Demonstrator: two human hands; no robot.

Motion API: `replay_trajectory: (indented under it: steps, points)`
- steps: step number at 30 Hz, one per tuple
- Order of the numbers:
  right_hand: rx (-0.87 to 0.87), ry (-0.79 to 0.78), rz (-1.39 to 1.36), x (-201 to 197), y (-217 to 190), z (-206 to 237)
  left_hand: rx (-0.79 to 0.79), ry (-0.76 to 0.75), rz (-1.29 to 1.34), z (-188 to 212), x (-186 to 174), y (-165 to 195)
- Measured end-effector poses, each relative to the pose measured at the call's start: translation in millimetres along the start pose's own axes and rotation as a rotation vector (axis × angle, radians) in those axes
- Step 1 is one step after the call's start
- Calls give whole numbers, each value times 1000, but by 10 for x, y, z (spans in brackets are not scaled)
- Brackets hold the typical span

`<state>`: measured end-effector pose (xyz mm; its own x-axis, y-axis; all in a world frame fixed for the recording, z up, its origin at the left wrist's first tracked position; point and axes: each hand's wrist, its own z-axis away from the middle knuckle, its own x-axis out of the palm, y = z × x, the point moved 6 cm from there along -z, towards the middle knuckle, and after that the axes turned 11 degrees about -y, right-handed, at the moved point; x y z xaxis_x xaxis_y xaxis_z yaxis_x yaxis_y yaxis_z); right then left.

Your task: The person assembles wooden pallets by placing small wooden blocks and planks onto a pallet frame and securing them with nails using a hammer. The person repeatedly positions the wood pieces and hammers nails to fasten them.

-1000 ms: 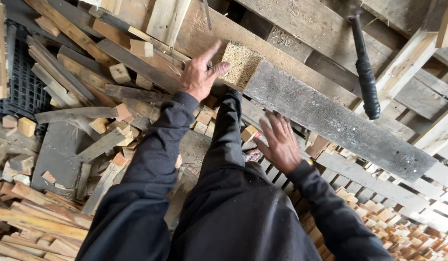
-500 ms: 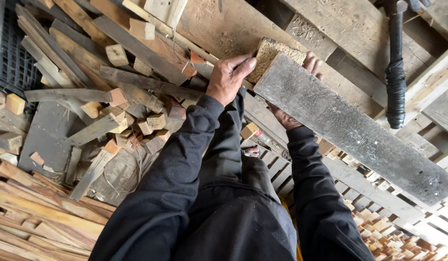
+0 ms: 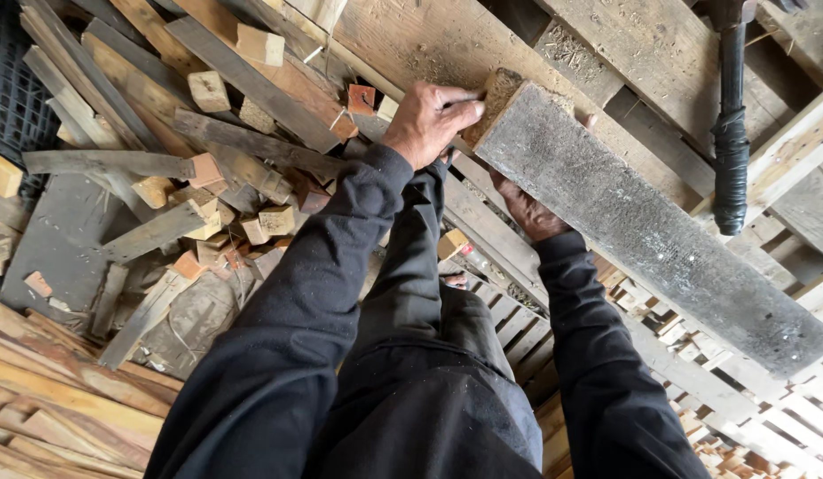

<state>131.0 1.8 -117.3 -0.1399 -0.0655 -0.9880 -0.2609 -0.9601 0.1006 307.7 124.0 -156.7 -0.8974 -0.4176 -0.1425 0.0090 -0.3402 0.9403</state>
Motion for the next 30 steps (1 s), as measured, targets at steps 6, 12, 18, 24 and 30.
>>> replay_trajectory:
  steps: [6, 12, 18, 24, 30]
  points:
    - [-92, -78, -243, 571, 161, 33, 122, -38, -104, -80, 40, 125]
    - [-206, -143, -324, 787, 257, 301, 61, -7, -17, 121, 119, 135]
    - [36, -347, -1019, 780, 246, 418, 69, 223, -294, 472, 293, 278]
    - [-125, 66, -418, 577, 302, 355, 33, 292, -168, 618, 439, 332]
    - [-182, -142, -440, 733, 210, 313, 67, 341, 41, 597, 432, 245]
